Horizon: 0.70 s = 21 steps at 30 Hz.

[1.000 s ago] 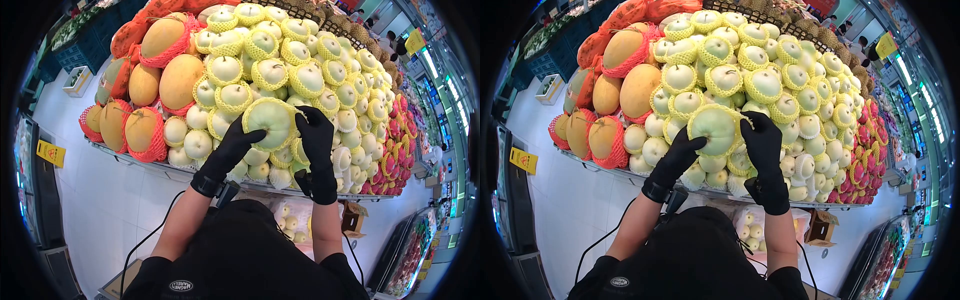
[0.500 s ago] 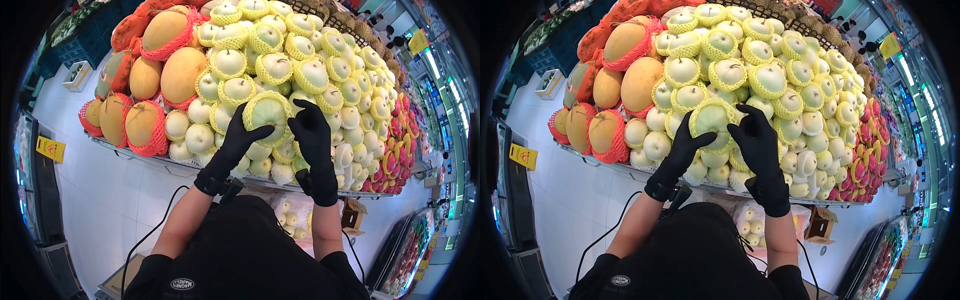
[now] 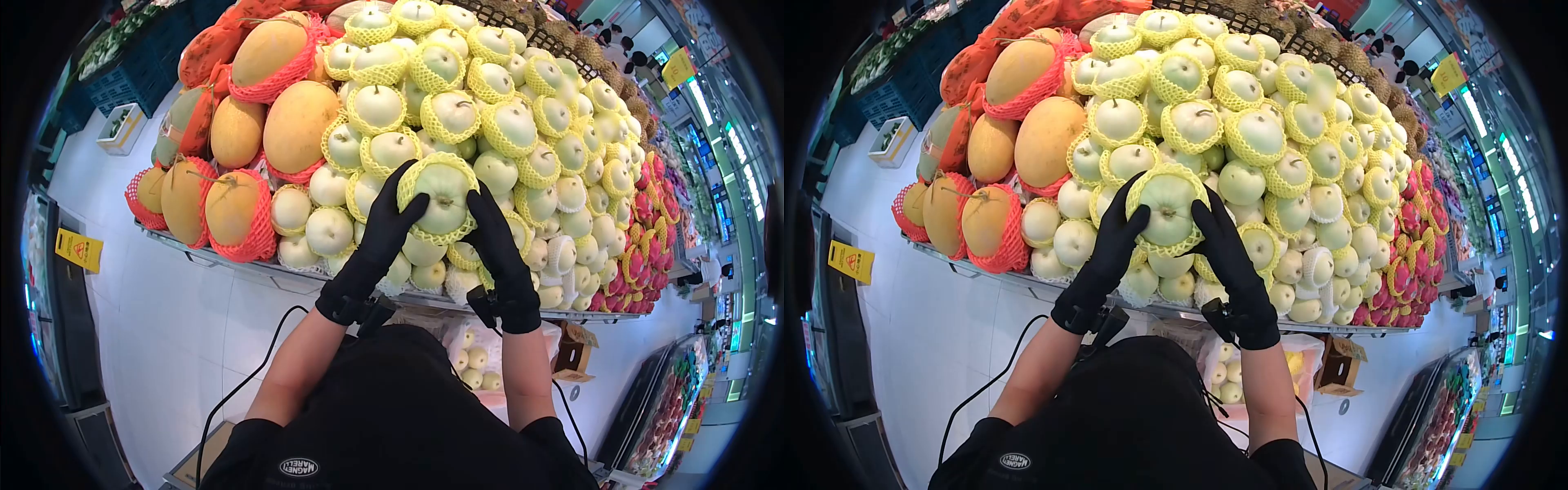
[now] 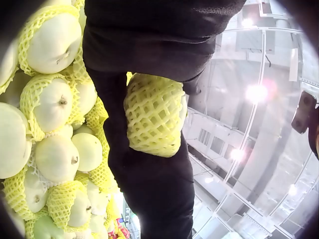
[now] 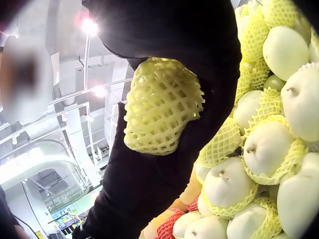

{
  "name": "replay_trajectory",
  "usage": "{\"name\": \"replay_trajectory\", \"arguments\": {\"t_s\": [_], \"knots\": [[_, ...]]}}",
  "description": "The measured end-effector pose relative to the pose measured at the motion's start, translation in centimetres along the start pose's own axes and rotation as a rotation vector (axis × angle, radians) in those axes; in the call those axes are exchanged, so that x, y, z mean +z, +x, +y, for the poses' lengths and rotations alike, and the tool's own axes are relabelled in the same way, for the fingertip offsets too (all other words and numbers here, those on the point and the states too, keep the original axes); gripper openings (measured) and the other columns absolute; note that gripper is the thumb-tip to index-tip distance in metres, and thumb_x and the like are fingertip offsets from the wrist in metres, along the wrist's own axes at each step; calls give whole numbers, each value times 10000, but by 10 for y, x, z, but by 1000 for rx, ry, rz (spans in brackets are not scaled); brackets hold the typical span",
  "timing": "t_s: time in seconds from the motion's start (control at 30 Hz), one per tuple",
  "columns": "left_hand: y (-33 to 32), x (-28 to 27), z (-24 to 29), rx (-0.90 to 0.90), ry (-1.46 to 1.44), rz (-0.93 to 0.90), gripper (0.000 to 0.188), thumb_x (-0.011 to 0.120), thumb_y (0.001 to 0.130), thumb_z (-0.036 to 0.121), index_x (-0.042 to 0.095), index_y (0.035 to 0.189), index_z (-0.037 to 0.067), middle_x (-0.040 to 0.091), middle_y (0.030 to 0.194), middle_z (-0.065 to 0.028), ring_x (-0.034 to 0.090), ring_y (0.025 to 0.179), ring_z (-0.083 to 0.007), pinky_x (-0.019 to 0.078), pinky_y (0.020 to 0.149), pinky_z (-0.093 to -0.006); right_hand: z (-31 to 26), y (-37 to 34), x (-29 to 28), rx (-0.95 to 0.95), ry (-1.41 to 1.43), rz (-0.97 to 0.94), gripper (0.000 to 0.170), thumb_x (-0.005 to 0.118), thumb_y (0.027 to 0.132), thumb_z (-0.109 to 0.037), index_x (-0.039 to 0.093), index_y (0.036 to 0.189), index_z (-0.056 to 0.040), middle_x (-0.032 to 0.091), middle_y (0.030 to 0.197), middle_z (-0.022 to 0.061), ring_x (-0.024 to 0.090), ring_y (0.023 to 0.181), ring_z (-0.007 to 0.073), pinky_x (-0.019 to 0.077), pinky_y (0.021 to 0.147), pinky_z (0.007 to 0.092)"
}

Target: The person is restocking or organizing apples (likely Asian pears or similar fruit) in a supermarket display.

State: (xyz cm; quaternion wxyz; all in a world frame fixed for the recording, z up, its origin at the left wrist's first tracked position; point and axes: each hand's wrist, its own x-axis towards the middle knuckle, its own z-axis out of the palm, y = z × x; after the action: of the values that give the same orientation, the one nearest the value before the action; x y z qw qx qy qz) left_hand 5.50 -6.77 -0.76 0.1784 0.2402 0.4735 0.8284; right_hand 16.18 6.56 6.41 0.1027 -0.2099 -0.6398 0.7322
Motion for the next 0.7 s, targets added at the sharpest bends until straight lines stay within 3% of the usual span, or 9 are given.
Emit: {"name": "replay_trajectory", "arguments": {"t_s": [0.07, 0.17, 0.27, 0.33, 0.43, 0.5, 0.57, 0.63, 0.7], "knots": [[-6, 5, 26, -134, -41, 15, 485, 545, 999, 243, 432, 1409, 9, 529, 1359, -118, 488, 1256, -198, 398, 1056, -341, -2, 0, 2, 26, 23, -41, 604, 544, 986, -380, 359, 1482, -88, 478, 1392, 79, 516, 1230, 181, 487, 958, 336], [1, -3, 12, 12, 103, -48, 500, 549, 998, 243, 419, 1426, 20, 528, 1366, -120, 482, 1269, -205, 374, 1076, -343, 0, 1, 7, -2, 83, -77, 595, 588, 966, -318, 369, 1460, -68, 495, 1366, 90, 536, 1200, 190, 497, 943, 340], [-1, -9, 15, 83, 246, -115, 532, 524, 1009, 244, 356, 1466, 31, 433, 1457, -134, 401, 1348, -209, 337, 1105, -343, 5, 3, 13, -108, 32, -32, 631, 684, 899, -233, 391, 1415, -19, 516, 1334, 119, 523, 1210, 208, 465, 986, 352], [2, -13, 6, 200, 310, -117, 540, 486, 1021, 237, 294, 1501, 78, 359, 1507, -127, 342, 1392, -227, 367, 1089, -368, 13, 9, 9, -294, -215, 2, 683, 711, 867, -188, 364, 1431, -22, 498, 1357, 122, 519, 1221, 212, 474, 985, 347], [-2, -13, 14, -136, 43, -103, 532, 469, 1031, 269, 275, 1507, 129, 393, 1473, -124, 414, 1348, -261, 446, 1023, -407, 9, 5, 28, -500, -390, 72, 797, 788, 775, -152, 359, 1432, -12, 482, 1371, 145, 494, 1251, 243, 435, 1024, 374], [2, -18, 28, -498, -304, -158, 530, 470, 1031, 296, 277, 1501, 148, 418, 1443, -121, 466, 1302, -271, 489, 975, -423, 11, 2, 40, -582, -490, 124, 849, 822, 731, -142, 359, 1431, -9, 475, 1368, 162, 483, 1262, 268, 410, 1047, 395], [2, -23, 35, -602, -544, -222, 541, 485, 1024, 317, 278, 1496, 153, 438, 1420, -119, 508, 1261, -275, 515, 948, -434, 21, 4, 47, -626, -637, 173, 866, 826, 721, -135, 352, 1435, -13, 468, 1361, 175, 485, 1258, 290, 404, 1054, 409], [-3, -26, 35, -450, -673, -300, 568, 515, 1010, 333, 279, 1492, 145, 453, 1404, -116, 540, 1225, -274, 525, 939, -441, 23, 1, 57, -638, -650, 178, 899, 832, 706, -136, 338, 1449, -21, 463, 1349, 188, 443, 1285, 326, 389, 1066, 427], [-5, -32, 27, -437, -750, -298, 598, 568, 986, 289, 286, 1482, 111, 470, 1393, -113, 528, 1241, -271, 513, 969, -459, 24, -2, 64, -686, -736, 185, 916, 838, 696, -127, 335, 1454, -24, 451, 1362, 188, 417, 1306, 331, 385, 1070, 430]]}}
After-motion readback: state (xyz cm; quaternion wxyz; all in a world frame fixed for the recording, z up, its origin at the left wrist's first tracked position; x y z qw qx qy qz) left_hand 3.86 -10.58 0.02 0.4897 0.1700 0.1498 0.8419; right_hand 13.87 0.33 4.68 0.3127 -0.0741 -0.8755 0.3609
